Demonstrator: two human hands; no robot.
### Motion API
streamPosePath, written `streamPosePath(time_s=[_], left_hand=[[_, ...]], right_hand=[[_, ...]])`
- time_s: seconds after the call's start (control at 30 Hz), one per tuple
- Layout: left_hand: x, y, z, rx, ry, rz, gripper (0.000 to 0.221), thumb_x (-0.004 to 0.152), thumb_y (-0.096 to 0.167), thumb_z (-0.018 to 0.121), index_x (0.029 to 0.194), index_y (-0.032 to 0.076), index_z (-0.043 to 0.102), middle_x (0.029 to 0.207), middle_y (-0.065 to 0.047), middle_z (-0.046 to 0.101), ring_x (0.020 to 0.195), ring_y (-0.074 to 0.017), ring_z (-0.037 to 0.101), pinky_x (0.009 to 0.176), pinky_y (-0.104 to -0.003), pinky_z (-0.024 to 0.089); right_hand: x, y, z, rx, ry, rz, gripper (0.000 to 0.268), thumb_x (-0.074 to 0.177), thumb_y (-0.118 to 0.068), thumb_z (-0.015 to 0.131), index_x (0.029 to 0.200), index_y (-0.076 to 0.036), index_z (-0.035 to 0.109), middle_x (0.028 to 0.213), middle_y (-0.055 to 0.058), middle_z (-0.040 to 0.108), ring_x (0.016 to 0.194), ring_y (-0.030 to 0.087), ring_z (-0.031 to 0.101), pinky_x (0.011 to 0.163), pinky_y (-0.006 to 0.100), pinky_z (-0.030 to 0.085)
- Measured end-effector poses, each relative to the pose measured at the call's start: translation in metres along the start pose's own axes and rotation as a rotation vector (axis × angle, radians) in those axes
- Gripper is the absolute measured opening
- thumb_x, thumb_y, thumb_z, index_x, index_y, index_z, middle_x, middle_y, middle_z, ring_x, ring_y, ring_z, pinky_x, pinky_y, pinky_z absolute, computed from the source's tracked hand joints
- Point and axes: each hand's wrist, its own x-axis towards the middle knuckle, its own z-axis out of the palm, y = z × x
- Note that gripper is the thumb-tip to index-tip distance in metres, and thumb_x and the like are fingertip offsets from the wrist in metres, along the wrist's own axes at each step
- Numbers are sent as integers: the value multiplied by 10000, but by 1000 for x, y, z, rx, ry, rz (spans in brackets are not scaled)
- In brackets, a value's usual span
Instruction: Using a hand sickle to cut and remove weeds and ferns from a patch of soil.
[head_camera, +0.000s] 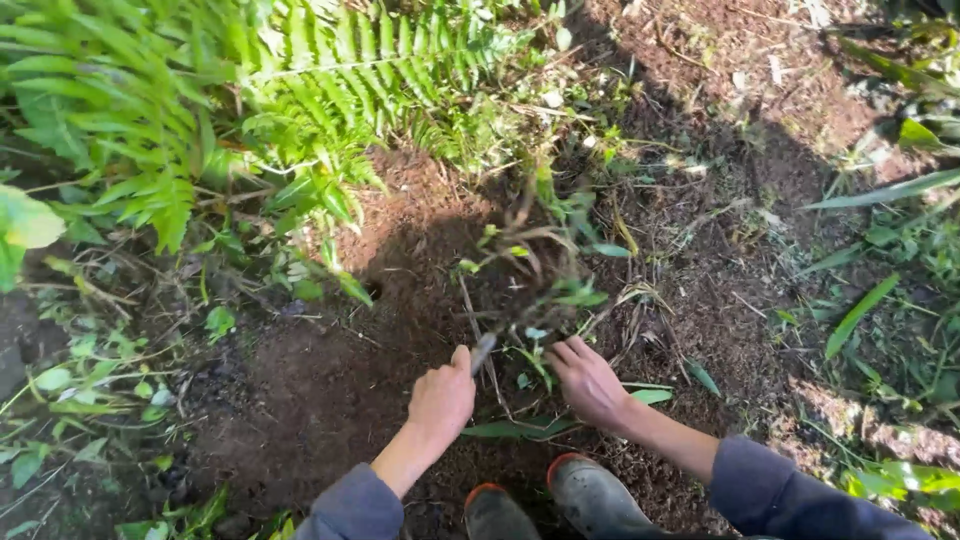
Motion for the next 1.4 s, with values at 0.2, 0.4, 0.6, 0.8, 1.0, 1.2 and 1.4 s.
streamPosePath(time_s=[0.2,0.4,0.6,0.8,1.0,1.2,1.4], left_hand=[[15,-29,-48,93,152,-4,393,1002,200,457,1360,39,446,854,-237,745,738,-376,773,610,-476,607],[57,-9,-69,-541,302,-100,472,1108,256,273,1287,-104,519,795,-266,697,642,-303,716,621,-364,592],[31,14,-22,361,356,142,155,1021,135,461,1105,21,524,754,-120,741,704,-219,774,601,-308,631],[-1,-35,51,75,160,49,224,1061,226,445,1226,81,406,766,-129,676,548,-370,697,467,-510,578],[-30,-52,30,-146,433,-36,270,1007,316,583,1071,118,410,650,-97,614,507,-350,634,427,-453,485],[-37,-74,13,-660,98,-201,284,926,312,701,898,41,622,604,-57,543,510,-189,571,437,-309,393],[-23,-68,-19,-581,118,-192,304,938,342,689,829,64,630,545,-17,493,451,-137,509,396,-275,369]], right_hand=[[10,0,-39,16,-176,139,518,780,-76,759,1275,-37,610,1199,143,633,1178,260,547,1047,368,458],[14,-12,-52,113,-219,156,527,794,-97,757,1293,-19,607,1278,207,570,1197,320,545,1029,389,487],[37,-10,-185,329,-526,185,609,849,-42,657,1435,-19,493,1431,253,460,1312,378,490,1101,449,433],[119,105,-125,584,108,396,220,1034,-132,499,981,-8,672,879,153,748,628,198,745,493,271,639],[211,183,-1,312,23,745,1217,882,-713,615,1550,74,-30,1466,331,344,1294,471,434,1048,548,404],[205,203,44,-1420,630,-54,176,947,-127,489,779,-94,526,665,49,405,499,132,424,465,215,413],[150,175,-37,287,350,668,294,1047,-219,495,869,-12,605,705,250,676,748,420,722,603,538,565]])
